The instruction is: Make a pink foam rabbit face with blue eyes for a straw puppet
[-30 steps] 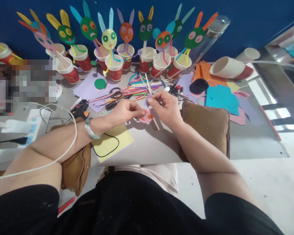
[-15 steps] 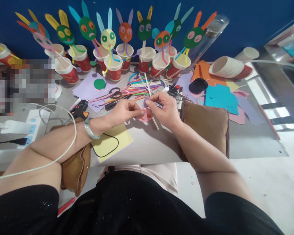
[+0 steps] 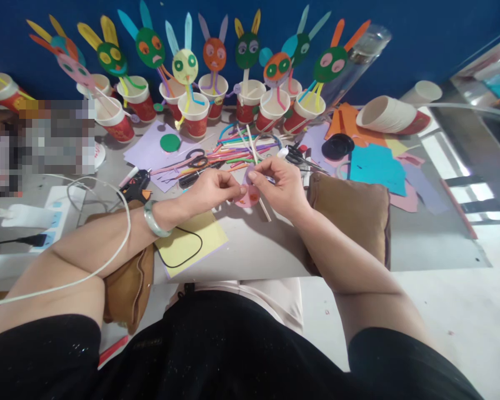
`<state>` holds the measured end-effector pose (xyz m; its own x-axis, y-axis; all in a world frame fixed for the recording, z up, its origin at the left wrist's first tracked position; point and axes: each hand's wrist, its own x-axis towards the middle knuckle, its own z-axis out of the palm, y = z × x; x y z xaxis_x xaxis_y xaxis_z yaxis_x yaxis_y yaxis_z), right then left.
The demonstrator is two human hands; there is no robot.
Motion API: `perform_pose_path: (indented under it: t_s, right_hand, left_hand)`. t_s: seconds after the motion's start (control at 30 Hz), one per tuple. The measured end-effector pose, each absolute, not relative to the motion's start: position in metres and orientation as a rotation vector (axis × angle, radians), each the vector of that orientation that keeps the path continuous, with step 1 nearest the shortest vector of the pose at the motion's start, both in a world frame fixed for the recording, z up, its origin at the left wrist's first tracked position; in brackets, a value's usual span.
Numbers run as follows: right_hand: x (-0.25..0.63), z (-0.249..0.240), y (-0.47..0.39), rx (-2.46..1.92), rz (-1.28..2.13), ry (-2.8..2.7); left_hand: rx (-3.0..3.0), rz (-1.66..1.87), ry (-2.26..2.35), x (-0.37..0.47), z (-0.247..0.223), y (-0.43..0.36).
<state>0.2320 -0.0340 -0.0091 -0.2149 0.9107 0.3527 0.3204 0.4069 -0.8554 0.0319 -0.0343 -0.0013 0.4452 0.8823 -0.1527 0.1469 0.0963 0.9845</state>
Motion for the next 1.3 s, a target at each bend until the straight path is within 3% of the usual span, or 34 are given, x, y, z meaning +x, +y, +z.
perform_pose_path:
  t_s: [0.87,1.07,1.3]
  right_hand:
    - [0.229,-0.013,-0.034,-1.053,0.913,-1.762]
    - [0.239,-0.028,-0.019,-1.110,0.661,-1.788]
    - [0.239,-0.053,-0.010,-1.316,0.287,-2.235]
  left_hand:
    - [1.426,0.773,0.919,0.033,-0.017,-0.030]
    - [1.504,1.090,1.072,0.026,-0.002,-0.021]
    - [1.361,1.260,1.141,0.022,-0.005,-0.007]
